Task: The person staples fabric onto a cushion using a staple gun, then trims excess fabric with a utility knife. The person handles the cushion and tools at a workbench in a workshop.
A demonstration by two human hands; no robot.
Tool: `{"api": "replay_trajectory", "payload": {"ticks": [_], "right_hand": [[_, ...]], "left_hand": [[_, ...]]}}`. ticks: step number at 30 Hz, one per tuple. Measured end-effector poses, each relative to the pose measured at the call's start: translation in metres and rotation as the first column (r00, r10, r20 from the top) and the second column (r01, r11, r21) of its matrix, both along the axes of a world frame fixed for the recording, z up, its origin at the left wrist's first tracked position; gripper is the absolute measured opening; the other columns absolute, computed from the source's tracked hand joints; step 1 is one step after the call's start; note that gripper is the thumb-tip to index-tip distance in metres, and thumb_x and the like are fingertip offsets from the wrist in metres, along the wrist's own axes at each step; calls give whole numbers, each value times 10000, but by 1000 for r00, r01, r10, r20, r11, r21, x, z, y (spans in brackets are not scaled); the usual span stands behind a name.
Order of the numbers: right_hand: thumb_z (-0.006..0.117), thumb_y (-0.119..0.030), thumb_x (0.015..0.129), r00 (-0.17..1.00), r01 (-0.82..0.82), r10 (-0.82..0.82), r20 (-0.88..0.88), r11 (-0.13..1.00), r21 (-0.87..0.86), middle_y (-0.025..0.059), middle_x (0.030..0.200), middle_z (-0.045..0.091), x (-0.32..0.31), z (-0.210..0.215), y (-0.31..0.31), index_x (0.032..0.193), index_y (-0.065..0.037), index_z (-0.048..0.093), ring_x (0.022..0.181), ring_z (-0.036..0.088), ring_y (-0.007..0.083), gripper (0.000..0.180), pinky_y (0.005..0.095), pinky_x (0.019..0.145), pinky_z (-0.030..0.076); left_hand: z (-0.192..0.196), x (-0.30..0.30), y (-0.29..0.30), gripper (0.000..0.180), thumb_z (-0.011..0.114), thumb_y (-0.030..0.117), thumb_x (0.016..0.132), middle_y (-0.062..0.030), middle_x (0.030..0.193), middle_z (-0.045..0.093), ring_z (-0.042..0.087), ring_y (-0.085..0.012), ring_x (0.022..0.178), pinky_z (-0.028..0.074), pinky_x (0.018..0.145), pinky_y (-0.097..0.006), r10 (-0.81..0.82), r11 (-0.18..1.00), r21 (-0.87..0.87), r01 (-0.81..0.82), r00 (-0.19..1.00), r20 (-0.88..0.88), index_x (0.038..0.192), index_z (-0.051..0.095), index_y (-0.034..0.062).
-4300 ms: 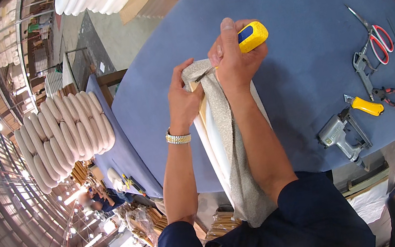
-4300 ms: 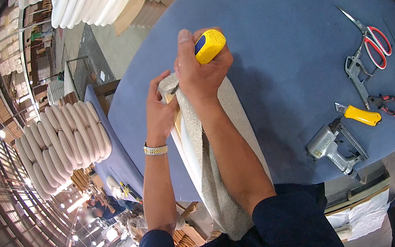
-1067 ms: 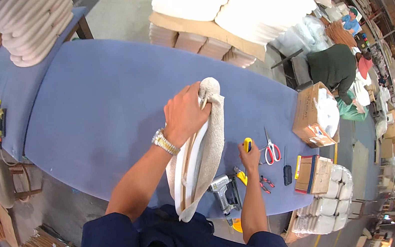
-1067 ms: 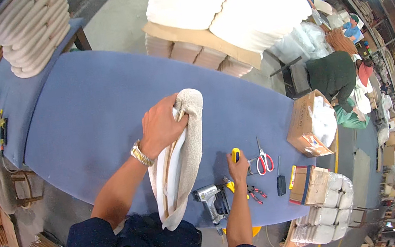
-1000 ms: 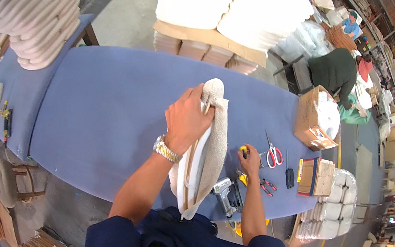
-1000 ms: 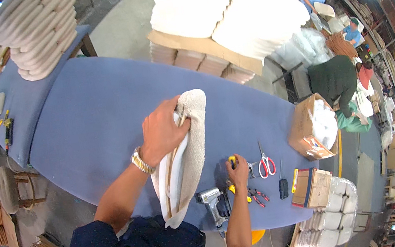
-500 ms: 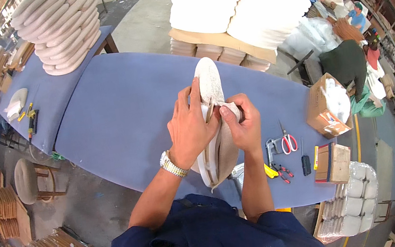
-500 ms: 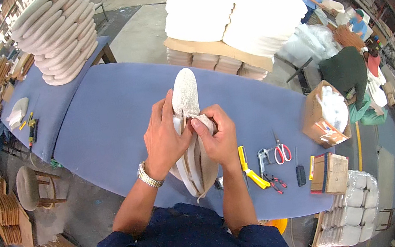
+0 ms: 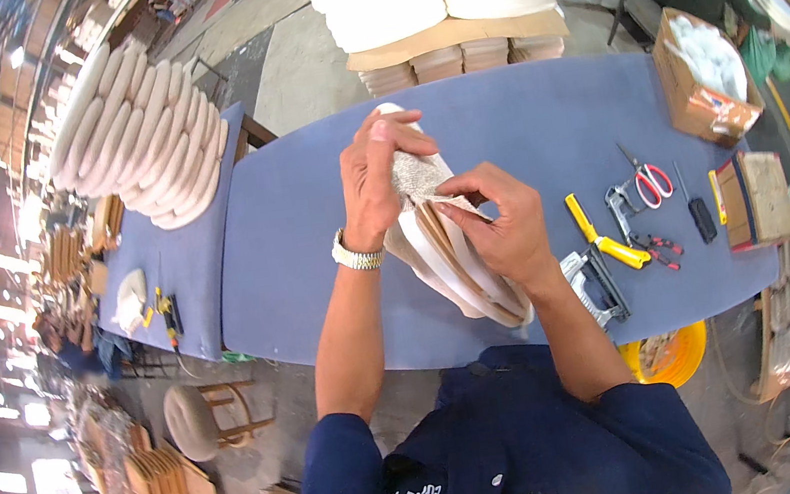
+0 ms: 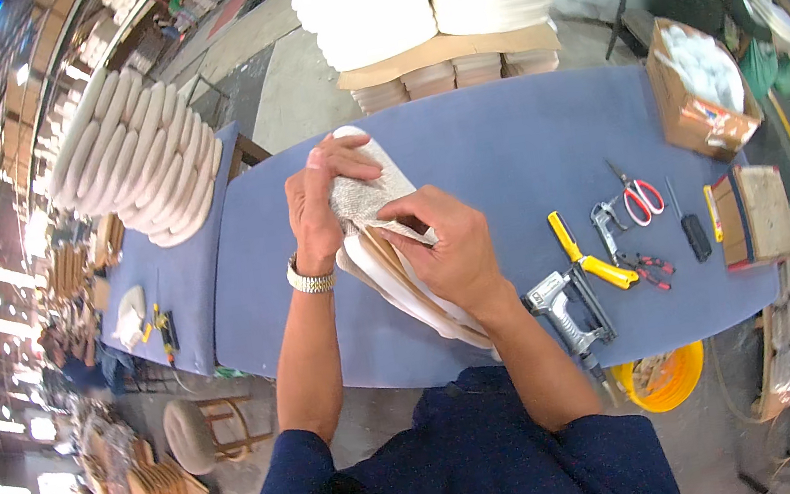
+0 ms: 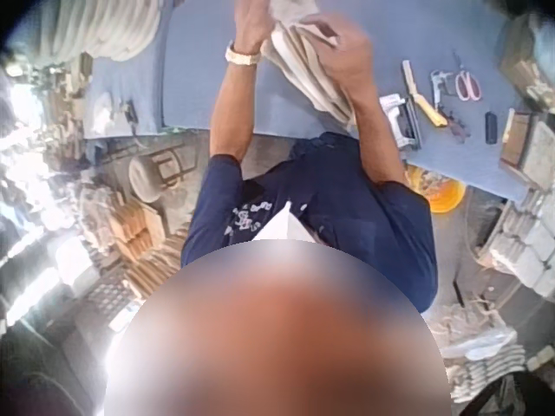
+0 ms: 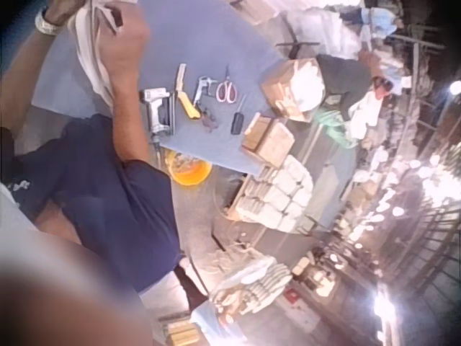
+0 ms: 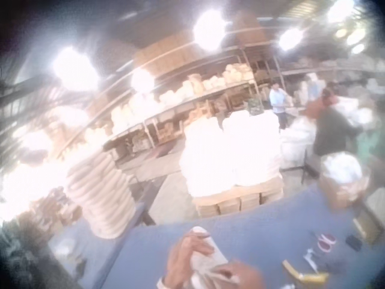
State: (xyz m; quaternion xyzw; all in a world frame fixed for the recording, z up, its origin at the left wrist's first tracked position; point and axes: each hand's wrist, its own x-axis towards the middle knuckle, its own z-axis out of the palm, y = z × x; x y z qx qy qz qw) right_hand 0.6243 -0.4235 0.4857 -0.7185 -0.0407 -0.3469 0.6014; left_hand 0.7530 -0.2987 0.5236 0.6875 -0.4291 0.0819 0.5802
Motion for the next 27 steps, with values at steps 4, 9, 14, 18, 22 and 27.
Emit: {"api": "replay_trajectory", "payload": {"ticks": [4,9,14,18,22,27], "right_hand": [[745,18,770,994,75,-69,85,995,-66,111,903,682,-2,-9,7,1020,-52,755,773,675,286,260,351,669,533],[695,54,737,991,31,-19,129,995,-92,115,910,670,1,-14,21,1024,-39,745,800,666,303,306,385,688,540],[691,57,732,989,1,12,148,996,-84,111,898,665,7,-19,28,1029,-30,737,808,671,300,313,384,699,551],[698,63,721,987,12,4,163,995,-99,110,892,664,12,-21,30,1039,-30,735,813,675,298,333,379,697,555],[720,65,710,985,-17,37,166,992,-122,112,904,673,13,-21,28,1086,-33,726,813,678,295,388,382,693,557],[739,59,721,991,-43,49,121,998,-49,117,923,671,12,-13,27,1139,-32,719,805,673,291,428,384,695,557]], "left_hand": [[-2,1,-9,687,286,321,1125,-119,729,712,653,-279,887,495,919,-424,182,983,-10,-182,983,-26,714,711,-28],[-5,-3,-5,717,257,328,1130,-118,707,701,646,-277,829,487,860,-399,279,960,-28,-279,960,-8,691,698,-29],[-6,-10,-1,737,243,335,1132,-121,708,693,625,-253,764,482,802,-375,376,926,-21,-377,926,-34,678,691,-36],[-5,-15,0,757,225,347,1132,-123,722,683,602,-229,733,475,763,-366,454,891,17,-455,886,-99,676,687,-42],[-4,-15,2,772,210,363,1132,-119,720,671,592,-221,723,469,742,-362,493,870,55,-490,866,-87,676,684,-41],[-2,-17,1,789,196,386,1131,-121,727,683,595,-221,722,472,760,-357,510,860,62,-507,858,-60,675,681,-38]]}}
